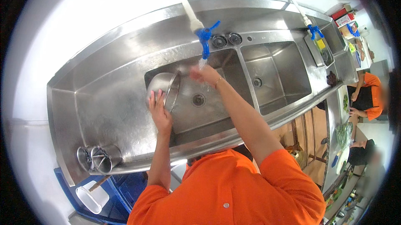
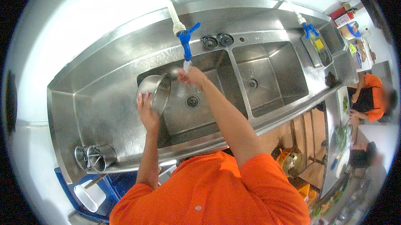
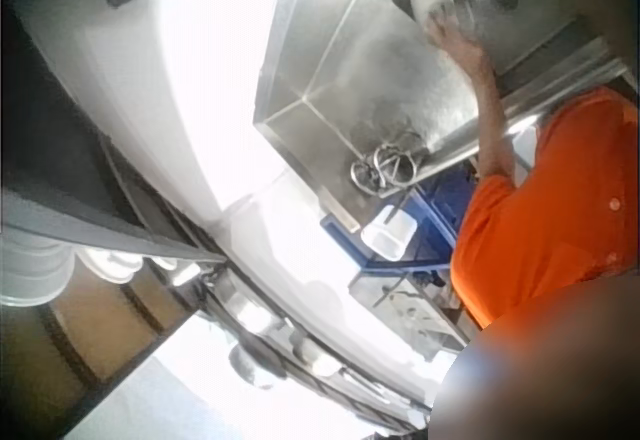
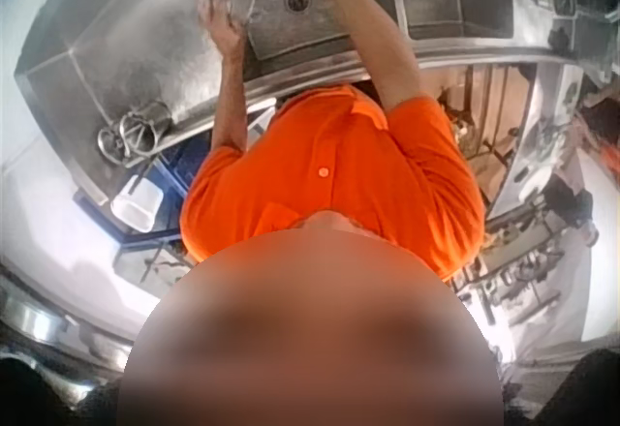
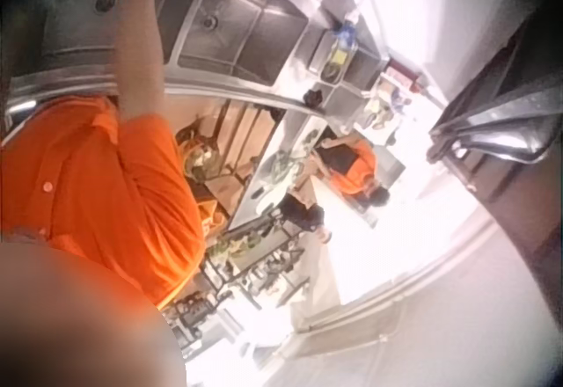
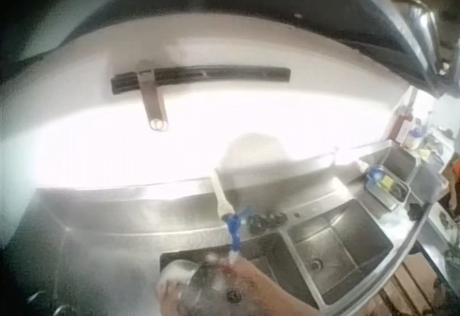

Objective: The person washes a metal bowl in a sink, then moves to a counter to prepare a sauce. They place the bowl on a digital scale and pour oyster sauce and a dark liquid from large plastic jugs into it. The person handles the jugs and lids, and places the filled bowl on the scale.

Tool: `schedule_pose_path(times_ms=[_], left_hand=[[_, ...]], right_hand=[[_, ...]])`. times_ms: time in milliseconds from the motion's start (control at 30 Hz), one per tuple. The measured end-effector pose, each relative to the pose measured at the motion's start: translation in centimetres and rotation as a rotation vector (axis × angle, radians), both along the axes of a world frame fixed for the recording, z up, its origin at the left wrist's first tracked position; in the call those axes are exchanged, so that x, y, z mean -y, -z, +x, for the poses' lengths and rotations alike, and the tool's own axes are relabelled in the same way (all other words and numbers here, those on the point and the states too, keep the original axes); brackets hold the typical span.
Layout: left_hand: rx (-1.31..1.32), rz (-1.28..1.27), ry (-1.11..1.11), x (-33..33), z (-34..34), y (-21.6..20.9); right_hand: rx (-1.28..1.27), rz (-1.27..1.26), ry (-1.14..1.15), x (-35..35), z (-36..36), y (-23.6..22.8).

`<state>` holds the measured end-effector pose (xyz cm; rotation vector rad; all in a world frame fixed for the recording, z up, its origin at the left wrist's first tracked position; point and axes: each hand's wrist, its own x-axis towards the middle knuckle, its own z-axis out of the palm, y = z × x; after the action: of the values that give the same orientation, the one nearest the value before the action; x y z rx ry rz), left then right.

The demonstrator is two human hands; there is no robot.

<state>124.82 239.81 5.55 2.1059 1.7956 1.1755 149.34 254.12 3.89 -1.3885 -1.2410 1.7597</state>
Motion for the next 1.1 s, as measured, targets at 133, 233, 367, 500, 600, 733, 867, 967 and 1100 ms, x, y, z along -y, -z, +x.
schedule_pose_path(times_ms=[133, 233, 367, 500, 600, 733, 867, 967, 1100], left_hand=[[0.010, 0.030, -0.009, -0.5, 0.9, -0.7], [0.110, 0.010, -0.054, -1.2, 1.7, -1.0], [0.425, -0.073, -0.202, -1.7, 2.4, -0.1], [0.684, -0.211, -0.277, -2.8, 4.2, -0.2], [0.855, -0.196, -0.250, -2.4, 3.5, 1.0], [0.788, -0.390, -0.284, -4.0, 5.1, -0.1], [-0.085, -0.038, -0.044, -3.4, 8.2, 0.9], [0.060, -0.553, 0.423, -1.3, 13.7, 2.8], [-0.274, -0.676, 0.494, -2.5, 12.1, 9.3]], right_hand=[[-0.131, -0.049, 0.033, 1.5, 1.3, 0.3], [-0.364, -0.094, 0.099, 1.3, 1.5, -0.4], [-0.109, -0.045, 0.117, 0.8, 1.9, -0.5], [0.366, 0.053, 0.112, 2.8, 5.7, 5.1], [-0.208, -0.429, 0.147, 7.9, 4.4, 5.0], [-0.498, -0.506, 0.101, 10.3, 4.6, 7.8], [-0.410, -0.409, 0.294, 9.7, 5.1, 8.0], [-0.170, -0.247, 0.365, 9.5, 5.1, 5.9], [0.113, -0.106, 0.323, 9.4, 7.8, 1.5]])
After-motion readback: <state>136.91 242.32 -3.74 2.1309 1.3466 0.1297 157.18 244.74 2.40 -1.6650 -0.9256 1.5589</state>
